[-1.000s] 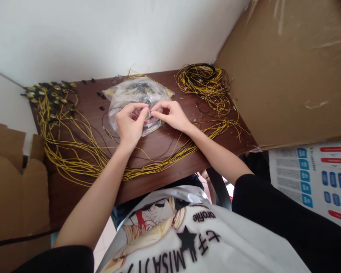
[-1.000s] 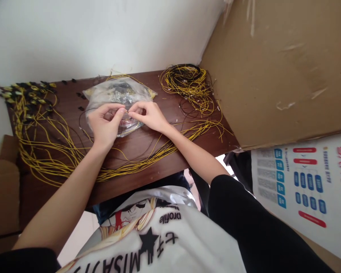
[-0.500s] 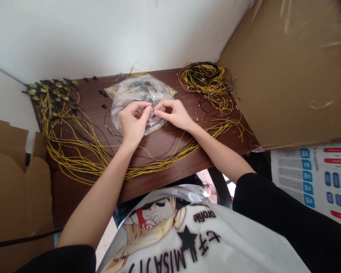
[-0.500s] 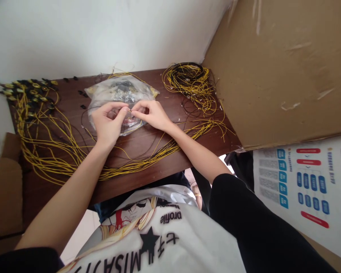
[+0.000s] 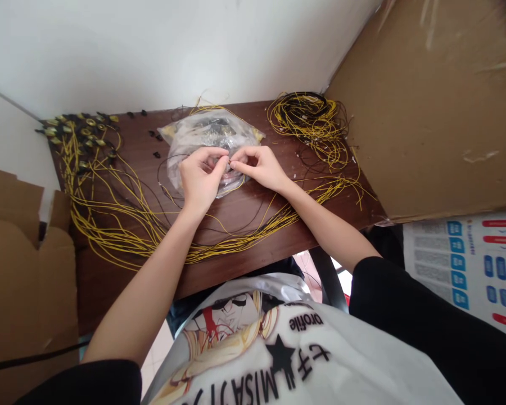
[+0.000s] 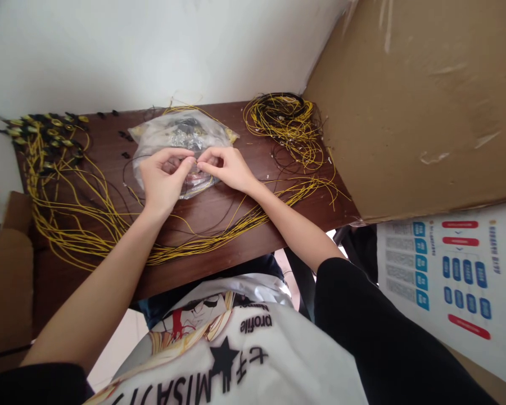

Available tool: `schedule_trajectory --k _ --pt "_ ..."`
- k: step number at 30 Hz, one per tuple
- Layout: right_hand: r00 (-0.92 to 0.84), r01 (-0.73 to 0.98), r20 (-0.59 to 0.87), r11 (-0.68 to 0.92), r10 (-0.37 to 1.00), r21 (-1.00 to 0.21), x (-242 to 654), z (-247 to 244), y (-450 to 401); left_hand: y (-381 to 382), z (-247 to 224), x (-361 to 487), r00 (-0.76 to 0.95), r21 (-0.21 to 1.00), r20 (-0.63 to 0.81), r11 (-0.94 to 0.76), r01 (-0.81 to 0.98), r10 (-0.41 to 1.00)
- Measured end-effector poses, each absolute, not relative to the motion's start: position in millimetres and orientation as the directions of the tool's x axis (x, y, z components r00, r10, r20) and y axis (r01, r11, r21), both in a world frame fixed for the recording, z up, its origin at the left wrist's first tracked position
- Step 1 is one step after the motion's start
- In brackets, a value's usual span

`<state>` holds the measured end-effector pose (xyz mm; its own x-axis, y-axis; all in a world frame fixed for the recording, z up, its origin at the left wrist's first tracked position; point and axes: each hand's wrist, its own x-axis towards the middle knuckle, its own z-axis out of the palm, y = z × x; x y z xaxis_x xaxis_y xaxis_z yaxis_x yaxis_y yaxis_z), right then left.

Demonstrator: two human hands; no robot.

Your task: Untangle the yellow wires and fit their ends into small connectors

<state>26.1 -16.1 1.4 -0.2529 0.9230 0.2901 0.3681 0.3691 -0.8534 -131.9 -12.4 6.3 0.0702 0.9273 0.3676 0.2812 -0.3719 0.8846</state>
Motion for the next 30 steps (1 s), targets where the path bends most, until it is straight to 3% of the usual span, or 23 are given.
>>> schedule_trajectory --k 15,20,22,24,26,28,30 --pt "-0.254 0.465 0.308 0.395 0.917 -0.793 27 0 -12 -5 -2 -133 0.1 0.871 0.384 -0.396 0.291 0.918" --pt "-0.063 0.456 0.431 0.41 0.9 -0.79 34 31 -37 0 -6 -132 0.103 0.875 0.38 -0.393 0.283 0.919" --pt "-0.029 0.425 0.414 0.386 0.91 -0.819 46 58 -65 1 -8 -132 0.103 0.889 0.363 -0.377 0.261 0.926" --pt "-0.123 0.387 0.298 0.322 0.947 -0.864 62 86 -101 2 -10 -131 0.107 0.897 0.358 -0.374 0.236 0.927" --pt "-0.366 0.385 0.034 0.184 0.93 -0.904 78 108 -137 3 -11 -130 0.113 0.894 0.367 -0.384 0.229 0.923" --pt "-0.636 0.458 -0.33 -0.003 0.697 -0.889 88 115 -170 3 -11 -130 0.116 0.889 0.374 -0.391 0.238 0.92" --pt "-0.737 0.539 -0.524 -0.098 0.427 -0.837 91 101 -197 3 -11 -129 0.114 0.887 0.374 -0.391 0.244 0.92"
